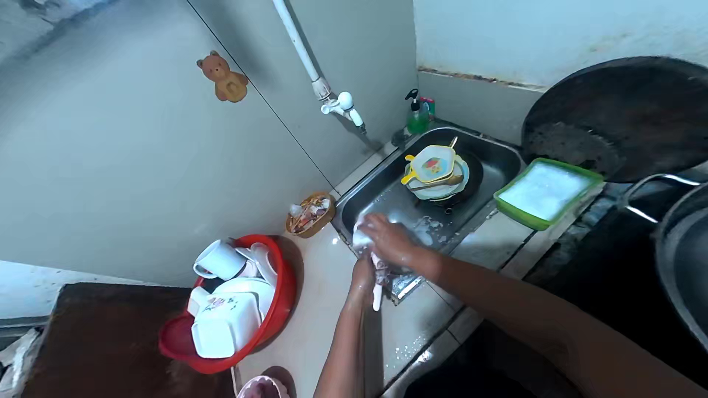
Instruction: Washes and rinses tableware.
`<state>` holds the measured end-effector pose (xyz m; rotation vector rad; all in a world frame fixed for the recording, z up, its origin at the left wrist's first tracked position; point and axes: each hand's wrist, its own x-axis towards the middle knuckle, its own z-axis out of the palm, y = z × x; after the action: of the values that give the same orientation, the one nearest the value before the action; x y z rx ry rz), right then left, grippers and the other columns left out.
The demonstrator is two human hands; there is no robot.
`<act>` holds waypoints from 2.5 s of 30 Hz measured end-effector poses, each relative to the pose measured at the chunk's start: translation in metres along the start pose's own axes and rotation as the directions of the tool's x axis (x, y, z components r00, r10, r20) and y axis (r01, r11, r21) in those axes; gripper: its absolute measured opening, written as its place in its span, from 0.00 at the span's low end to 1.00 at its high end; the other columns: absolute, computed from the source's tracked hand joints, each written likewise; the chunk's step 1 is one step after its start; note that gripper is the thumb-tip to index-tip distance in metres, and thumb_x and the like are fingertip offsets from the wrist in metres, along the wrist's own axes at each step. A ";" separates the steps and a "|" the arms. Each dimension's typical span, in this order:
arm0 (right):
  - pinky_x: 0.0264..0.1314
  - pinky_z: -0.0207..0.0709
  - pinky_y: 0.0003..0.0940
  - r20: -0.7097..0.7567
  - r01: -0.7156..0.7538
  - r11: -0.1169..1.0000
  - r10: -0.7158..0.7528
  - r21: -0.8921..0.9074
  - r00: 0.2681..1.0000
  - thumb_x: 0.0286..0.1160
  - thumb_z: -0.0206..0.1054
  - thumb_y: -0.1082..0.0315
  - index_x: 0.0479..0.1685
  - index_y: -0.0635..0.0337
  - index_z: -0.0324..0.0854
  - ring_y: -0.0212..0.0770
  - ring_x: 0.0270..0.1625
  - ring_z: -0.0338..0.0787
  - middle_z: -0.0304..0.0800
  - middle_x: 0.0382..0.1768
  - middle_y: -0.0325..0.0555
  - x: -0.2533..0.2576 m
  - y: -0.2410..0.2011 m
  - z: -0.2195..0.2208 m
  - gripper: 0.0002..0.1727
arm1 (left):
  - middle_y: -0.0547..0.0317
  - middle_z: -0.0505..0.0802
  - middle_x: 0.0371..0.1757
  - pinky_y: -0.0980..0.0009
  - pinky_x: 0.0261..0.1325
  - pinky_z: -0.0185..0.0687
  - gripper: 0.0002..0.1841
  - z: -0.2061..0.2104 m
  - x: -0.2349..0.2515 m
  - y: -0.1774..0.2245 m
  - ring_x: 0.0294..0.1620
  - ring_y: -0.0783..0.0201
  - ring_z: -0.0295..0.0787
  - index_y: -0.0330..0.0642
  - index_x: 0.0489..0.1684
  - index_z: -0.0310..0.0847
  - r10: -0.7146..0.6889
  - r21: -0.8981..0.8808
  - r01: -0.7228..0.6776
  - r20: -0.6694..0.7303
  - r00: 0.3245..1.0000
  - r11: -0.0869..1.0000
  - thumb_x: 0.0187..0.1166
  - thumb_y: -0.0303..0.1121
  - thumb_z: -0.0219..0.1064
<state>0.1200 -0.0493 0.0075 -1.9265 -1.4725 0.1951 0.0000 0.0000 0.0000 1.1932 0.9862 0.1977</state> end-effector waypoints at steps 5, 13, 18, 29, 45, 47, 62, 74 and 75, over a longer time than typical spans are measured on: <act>0.67 0.81 0.60 -0.043 -0.057 0.998 0.056 -0.009 0.997 0.71 0.75 0.71 0.69 0.60 0.84 0.69 0.74 0.78 0.77 0.73 0.67 0.009 -0.002 0.001 0.24 | 0.64 0.75 0.19 0.75 0.20 0.69 0.22 -0.006 0.001 -0.002 0.16 0.70 0.69 0.41 0.36 0.74 0.117 0.220 -0.127 0.061 0.991 0.967 0.97 0.42 0.40; 0.66 0.81 0.63 -0.142 -0.449 0.804 0.534 0.390 0.833 0.74 0.72 0.68 0.82 0.66 0.70 0.67 0.69 0.83 0.72 0.76 0.70 0.006 -0.012 0.011 0.34 | 0.63 0.74 0.18 0.74 0.18 0.68 0.20 -0.002 0.003 -0.011 0.13 0.69 0.68 0.40 0.37 0.74 0.254 0.086 -0.245 -0.123 0.959 0.966 0.97 0.42 0.42; 0.70 0.80 0.58 0.031 -0.491 0.802 0.512 0.341 0.858 0.79 0.69 0.65 0.80 0.66 0.73 0.64 0.69 0.83 0.73 0.74 0.68 -0.026 -0.027 0.015 0.29 | 0.59 0.81 0.24 0.70 0.24 0.75 0.29 -0.008 0.008 -0.018 0.20 0.67 0.75 0.40 0.45 0.80 0.328 0.085 -0.317 -0.205 0.922 0.945 0.95 0.54 0.39; 0.66 0.83 0.54 0.146 -0.103 0.994 0.096 0.041 0.985 0.80 0.69 0.65 0.70 0.58 0.82 0.62 0.74 0.80 0.76 0.73 0.62 -0.069 -0.050 0.022 0.20 | 0.53 0.81 0.81 0.58 0.74 0.78 0.32 -0.030 0.034 0.019 0.77 0.58 0.81 0.40 0.86 0.61 0.352 -0.323 -0.369 -0.114 0.929 0.871 0.96 0.52 0.29; 0.64 0.83 0.59 -0.057 -0.257 0.962 0.262 0.088 0.963 0.76 0.72 0.69 0.69 0.63 0.82 0.65 0.71 0.81 0.78 0.72 0.63 -0.044 -0.032 -0.001 0.22 | 0.54 0.90 0.58 0.60 0.58 0.85 0.28 0.016 0.004 0.000 0.55 0.64 0.87 0.43 0.73 0.73 0.192 -0.302 -0.206 -0.078 0.978 0.931 0.95 0.53 0.38; 0.66 0.82 0.58 -0.031 -0.238 0.969 0.240 0.061 0.970 0.76 0.72 0.69 0.70 0.61 0.82 0.64 0.74 0.80 0.77 0.74 0.62 -0.046 -0.033 0.001 0.23 | 0.52 0.89 0.62 0.58 0.62 0.84 0.28 0.012 0.016 0.003 0.59 0.62 0.87 0.41 0.77 0.70 0.219 -0.332 -0.240 -0.102 0.970 0.912 0.96 0.52 0.38; 0.57 0.79 0.72 -0.125 -0.605 0.722 0.603 -0.336 0.788 0.70 0.75 0.64 0.70 0.64 0.81 0.75 0.69 0.81 0.81 0.68 0.70 0.038 0.184 -0.080 0.27 | 0.69 0.71 0.14 0.79 0.16 0.69 0.21 -0.013 0.049 -0.013 0.11 0.74 0.65 0.41 0.49 0.84 0.155 -0.314 -0.202 -0.169 0.973 0.928 0.95 0.46 0.48; 0.63 0.78 0.62 0.114 -0.121 0.620 0.326 -0.776 0.939 0.71 0.66 0.84 0.52 0.71 0.87 0.67 0.75 0.76 0.77 0.74 0.59 0.055 0.211 -0.088 0.12 | 0.62 0.76 0.21 0.78 0.18 0.71 0.16 -0.022 0.044 -0.033 0.13 0.71 0.69 0.33 0.52 0.83 0.024 -0.309 -0.099 -0.238 0.971 0.946 0.94 0.36 0.53; 0.62 0.78 0.64 0.081 -0.165 0.650 0.332 -0.742 0.940 0.71 0.68 0.81 0.54 0.69 0.87 0.69 0.76 0.75 0.77 0.75 0.60 0.056 0.209 -0.095 0.13 | 0.62 0.76 0.21 0.78 0.18 0.71 0.15 -0.021 0.043 -0.033 0.14 0.71 0.69 0.34 0.52 0.83 0.019 -0.296 -0.093 -0.242 0.970 0.951 0.94 0.36 0.53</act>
<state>0.3526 -0.0635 -0.0314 -2.8487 -1.5455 -0.0992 -0.0015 0.0273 -0.0516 0.9264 1.0836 0.5298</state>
